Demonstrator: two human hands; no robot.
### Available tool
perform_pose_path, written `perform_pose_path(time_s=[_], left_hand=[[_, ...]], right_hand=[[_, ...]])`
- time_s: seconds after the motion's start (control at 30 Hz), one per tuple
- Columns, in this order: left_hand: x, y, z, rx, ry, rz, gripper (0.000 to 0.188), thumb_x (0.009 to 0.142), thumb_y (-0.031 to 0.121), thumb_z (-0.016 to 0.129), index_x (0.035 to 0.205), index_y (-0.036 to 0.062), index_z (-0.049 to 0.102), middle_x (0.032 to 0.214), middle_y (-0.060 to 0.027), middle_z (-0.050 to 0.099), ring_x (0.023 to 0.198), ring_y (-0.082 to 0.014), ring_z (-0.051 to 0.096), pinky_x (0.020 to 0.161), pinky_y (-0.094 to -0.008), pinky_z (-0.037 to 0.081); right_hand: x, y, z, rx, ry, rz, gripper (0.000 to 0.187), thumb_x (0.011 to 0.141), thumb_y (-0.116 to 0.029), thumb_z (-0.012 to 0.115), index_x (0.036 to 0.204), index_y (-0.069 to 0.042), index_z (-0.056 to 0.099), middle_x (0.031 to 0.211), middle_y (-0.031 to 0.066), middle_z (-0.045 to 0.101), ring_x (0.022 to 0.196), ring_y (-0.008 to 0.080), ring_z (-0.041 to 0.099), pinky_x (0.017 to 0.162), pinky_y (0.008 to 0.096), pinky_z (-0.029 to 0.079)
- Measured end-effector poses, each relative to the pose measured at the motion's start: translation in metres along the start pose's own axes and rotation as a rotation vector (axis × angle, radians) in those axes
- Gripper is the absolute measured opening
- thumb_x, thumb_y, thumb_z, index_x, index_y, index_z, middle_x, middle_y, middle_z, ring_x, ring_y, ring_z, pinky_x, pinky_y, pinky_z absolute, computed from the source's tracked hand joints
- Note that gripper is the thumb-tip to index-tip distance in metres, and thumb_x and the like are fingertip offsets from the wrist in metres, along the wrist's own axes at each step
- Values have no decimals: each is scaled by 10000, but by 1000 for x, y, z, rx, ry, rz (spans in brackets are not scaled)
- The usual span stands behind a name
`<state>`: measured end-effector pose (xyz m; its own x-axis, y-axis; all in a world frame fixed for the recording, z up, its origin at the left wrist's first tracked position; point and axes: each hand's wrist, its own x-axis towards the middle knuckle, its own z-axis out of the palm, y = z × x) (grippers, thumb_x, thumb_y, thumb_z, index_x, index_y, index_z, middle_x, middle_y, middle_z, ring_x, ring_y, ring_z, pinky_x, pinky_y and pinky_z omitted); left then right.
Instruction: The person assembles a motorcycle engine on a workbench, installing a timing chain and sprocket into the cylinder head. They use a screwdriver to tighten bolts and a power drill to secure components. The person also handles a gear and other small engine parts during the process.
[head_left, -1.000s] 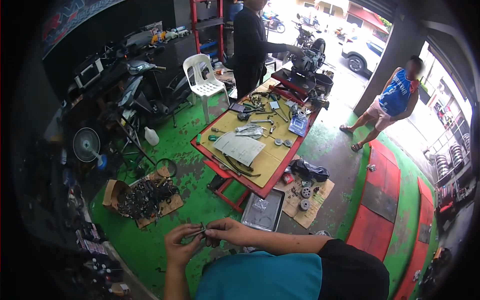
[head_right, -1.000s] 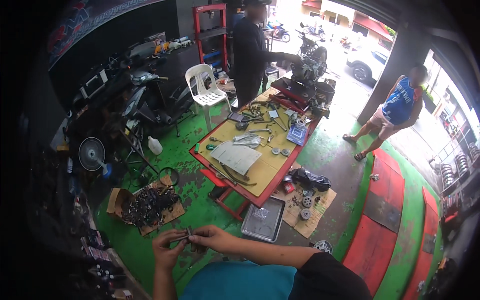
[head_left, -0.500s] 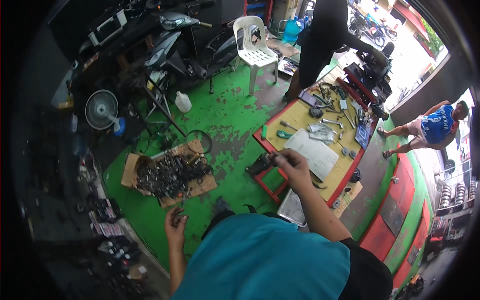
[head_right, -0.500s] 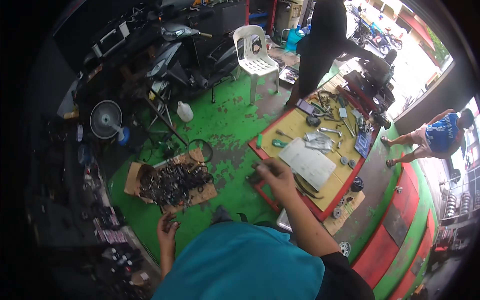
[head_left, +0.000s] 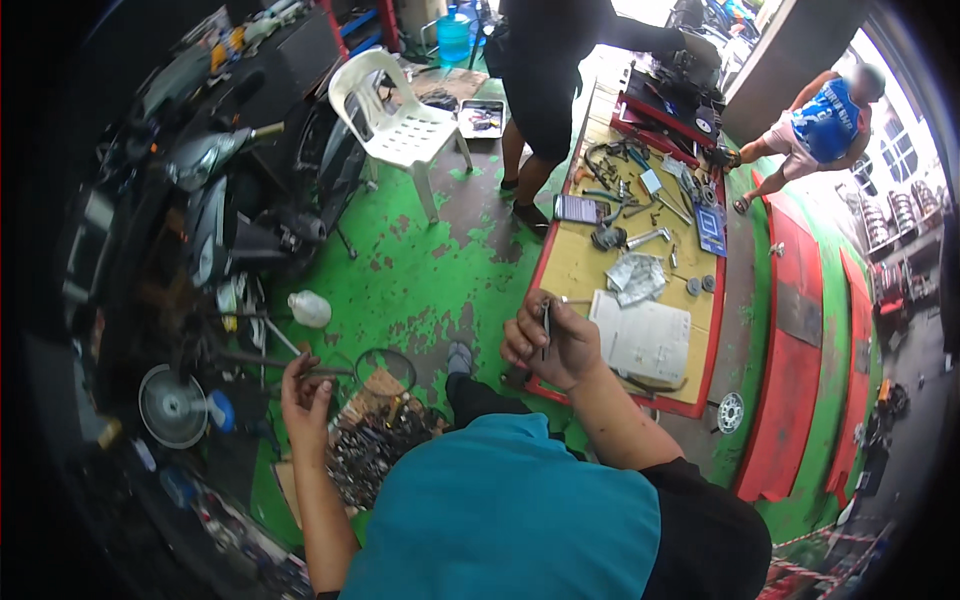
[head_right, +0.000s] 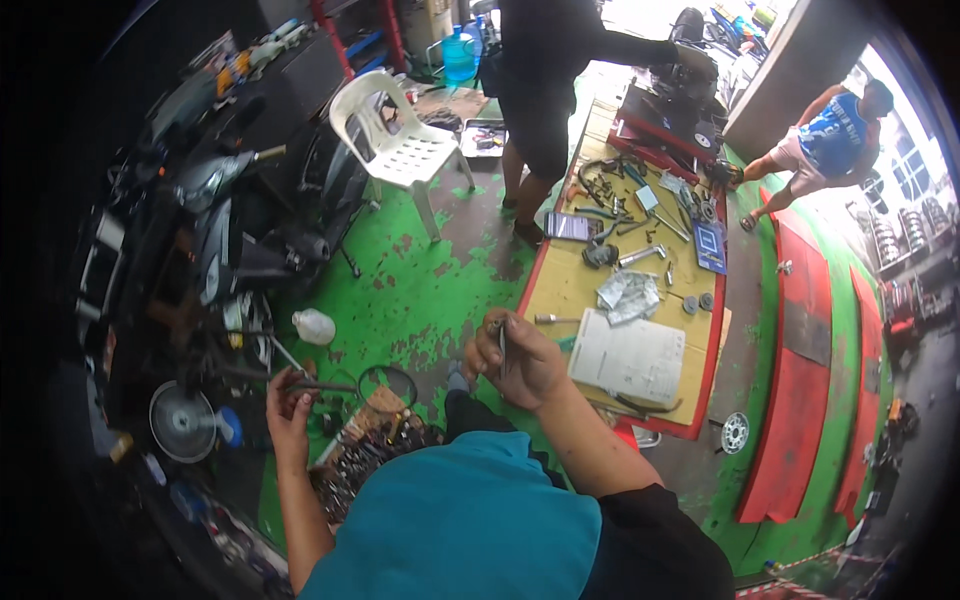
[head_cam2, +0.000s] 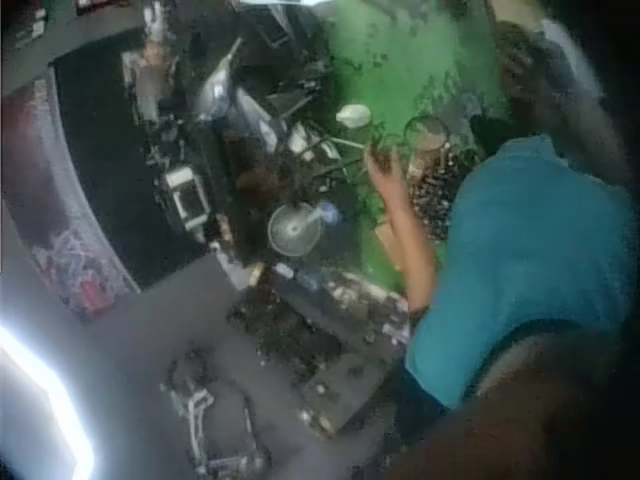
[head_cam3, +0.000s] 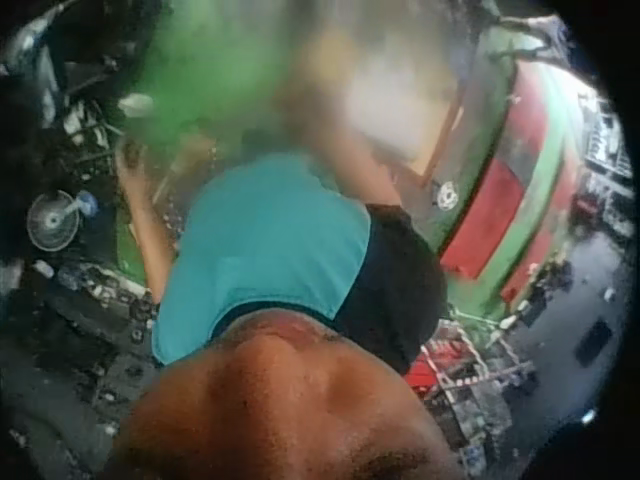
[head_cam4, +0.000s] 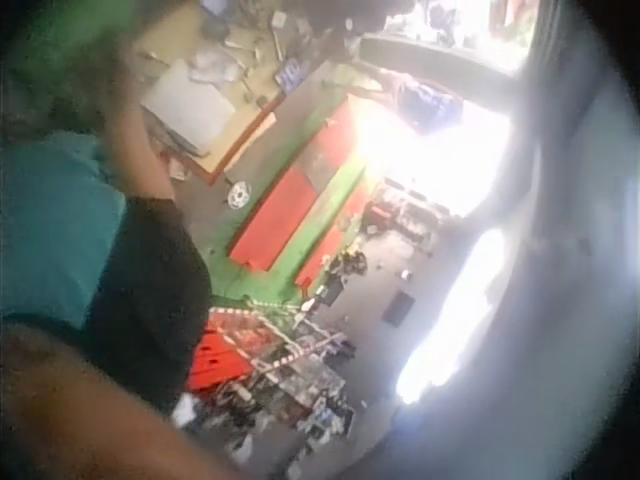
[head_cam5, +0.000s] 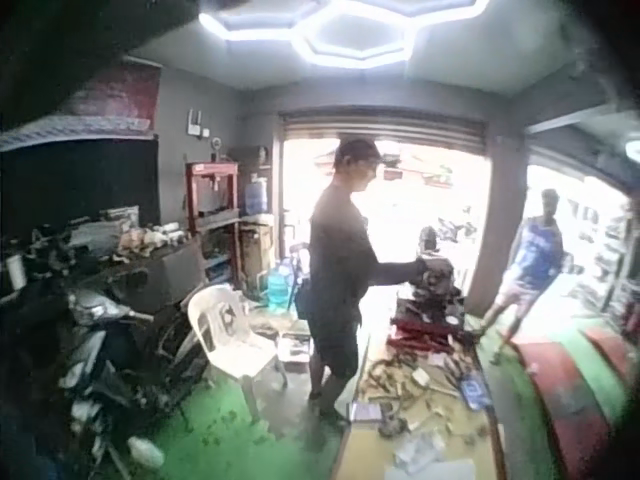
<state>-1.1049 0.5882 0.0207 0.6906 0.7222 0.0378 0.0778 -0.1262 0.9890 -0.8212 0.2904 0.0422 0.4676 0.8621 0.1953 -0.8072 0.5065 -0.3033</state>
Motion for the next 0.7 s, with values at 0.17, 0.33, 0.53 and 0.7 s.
perform_pose_path(time_s=[0.17,0.33,0.53,0.7], left_hand=[[118,2,17,70,-147,-87,598,945,13,701,1494,25,463,1399,-138,562,1027,-159,659,949,-314,513],[204,-18,-2,129,-201,-102,605,951,30,697,1508,63,465,1415,-117,560,1017,-136,642,923,-305,521],[312,-64,3,160,-234,-247,602,962,78,699,1515,75,458,1420,-123,568,988,-140,652,851,-294,527],[446,-93,34,127,-341,-234,562,972,54,672,1494,48,463,1387,-122,579,997,-157,668,831,-295,530]], right_hand=[[98,-23,-30,52,-63,-85,270,1048,-376,574,1040,-110,619,737,25,565,873,254,608,818,466,503],[167,-54,-34,92,-107,-117,289,1050,-393,559,1001,-109,591,720,21,538,862,253,599,810,463,498],[223,-91,-51,-8,11,-235,275,1055,-365,552,981,-101,571,720,23,530,829,252,598,756,460,505],[277,-116,-44,-1106,822,-381,177,995,-177,696,1080,-27,661,845,67,665,725,180,650,651,326,523]])
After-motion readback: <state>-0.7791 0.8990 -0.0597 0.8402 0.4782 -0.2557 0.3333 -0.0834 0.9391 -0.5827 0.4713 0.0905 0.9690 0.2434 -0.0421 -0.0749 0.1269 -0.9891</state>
